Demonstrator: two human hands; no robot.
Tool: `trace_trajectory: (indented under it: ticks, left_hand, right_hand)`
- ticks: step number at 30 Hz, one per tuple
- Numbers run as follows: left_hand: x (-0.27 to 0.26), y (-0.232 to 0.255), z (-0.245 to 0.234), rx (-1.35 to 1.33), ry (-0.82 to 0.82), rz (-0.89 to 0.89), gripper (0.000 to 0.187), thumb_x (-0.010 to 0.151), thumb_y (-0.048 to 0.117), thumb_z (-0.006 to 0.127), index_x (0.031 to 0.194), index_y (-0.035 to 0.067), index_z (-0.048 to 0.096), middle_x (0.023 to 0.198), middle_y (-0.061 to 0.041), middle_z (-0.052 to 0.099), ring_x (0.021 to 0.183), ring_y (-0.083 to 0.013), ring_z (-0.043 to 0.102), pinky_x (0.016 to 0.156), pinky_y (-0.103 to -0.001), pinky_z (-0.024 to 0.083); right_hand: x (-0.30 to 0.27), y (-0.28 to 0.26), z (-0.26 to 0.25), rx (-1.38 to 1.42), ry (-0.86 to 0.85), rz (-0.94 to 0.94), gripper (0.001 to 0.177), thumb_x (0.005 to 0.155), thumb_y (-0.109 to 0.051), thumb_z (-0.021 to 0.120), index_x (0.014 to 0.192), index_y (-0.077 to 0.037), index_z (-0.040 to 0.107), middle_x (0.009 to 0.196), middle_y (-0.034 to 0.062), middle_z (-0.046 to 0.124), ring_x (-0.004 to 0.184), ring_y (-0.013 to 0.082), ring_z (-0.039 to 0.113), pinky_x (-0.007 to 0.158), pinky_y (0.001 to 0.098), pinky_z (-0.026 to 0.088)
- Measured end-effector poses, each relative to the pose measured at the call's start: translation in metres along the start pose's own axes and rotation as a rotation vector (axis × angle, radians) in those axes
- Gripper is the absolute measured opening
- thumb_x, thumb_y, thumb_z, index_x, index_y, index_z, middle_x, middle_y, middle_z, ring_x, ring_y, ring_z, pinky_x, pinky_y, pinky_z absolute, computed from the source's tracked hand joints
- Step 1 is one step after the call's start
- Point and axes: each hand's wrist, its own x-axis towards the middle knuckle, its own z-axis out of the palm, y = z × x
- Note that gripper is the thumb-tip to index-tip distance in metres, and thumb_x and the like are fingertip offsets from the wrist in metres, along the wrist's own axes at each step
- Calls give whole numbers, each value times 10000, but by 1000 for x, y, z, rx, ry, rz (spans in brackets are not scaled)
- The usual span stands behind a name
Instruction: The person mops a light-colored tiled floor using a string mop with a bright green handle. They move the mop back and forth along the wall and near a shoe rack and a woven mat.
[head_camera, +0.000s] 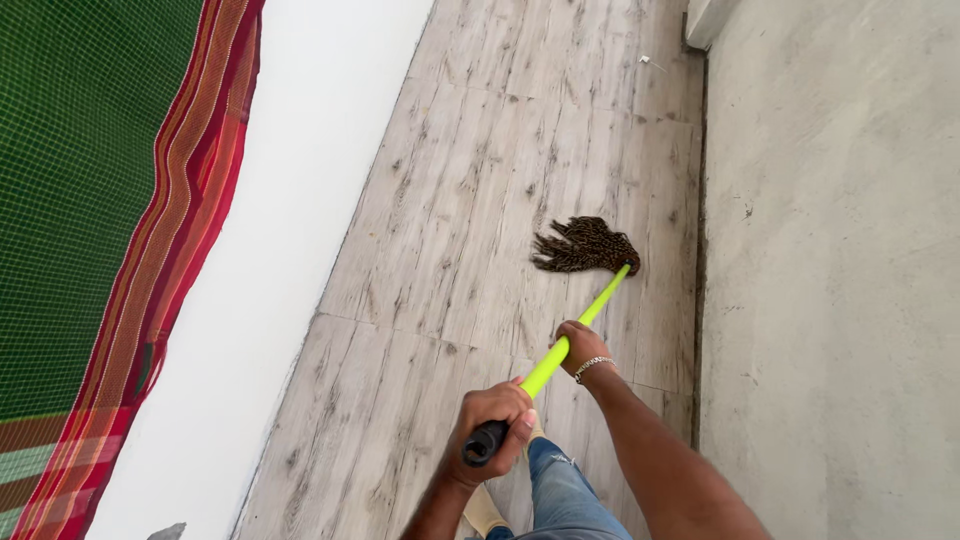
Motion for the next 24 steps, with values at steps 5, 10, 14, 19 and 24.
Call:
trace_trajectory:
  ticks: [5, 10, 14, 19, 24]
  left_hand:
    - [46, -32, 66, -83, -176, -47, 283, 930, 58, 693, 731, 36, 493, 716, -66, 601, 794, -226, 675, 1116, -470, 518]
    - [76, -46, 46, -87, 10, -99, 248, 924, 25, 679, 722, 16, 536, 739, -85, 627, 751, -212, 636, 1059, -458, 521]
    - [60, -40, -2, 10, 214, -118, 265, 928, -40, 619, 698, -12, 492, 738, -86, 620, 743, -195, 619, 1056, -467, 518]
    - [7, -41, -32, 150, 454, -91, 311, 915, -41, 623, 653, -6, 459, 694, -92, 617, 762, -200, 661, 1093, -517, 505]
    - [-73, -53, -76, 309, 628, 63, 396, 950, 9, 628, 616, 72, 424, 660, -61, 636, 730, -170, 706, 1086, -581, 520]
  right_hand:
    - [-11, 113, -30, 26, 111, 311, 228, 812, -285, 819, 952, -170, 681, 1109, 246, 623, 943, 416, 691, 806, 463, 590]
    - [37, 112, -15, 13, 96, 245, 214, 830, -300, 816, 950, -181, 685, 949, 211, 695, 906, 413, 696, 825, 481, 576]
    - [83, 44, 25, 34, 75, 67, 211, 776, -212, 830, 940, -188, 699, 962, 274, 626, 856, 439, 675, 794, 469, 582]
    - [118, -55, 57, 106, -147, -158, 246, 762, -179, 834, 952, -193, 678, 1075, 316, 615, 835, 434, 693, 836, 457, 581]
    - [111, -179, 98, 28, -480, -314, 300, 789, -126, 768, 1049, -245, 677, 1352, 336, 485, 1011, 426, 690, 935, 429, 580]
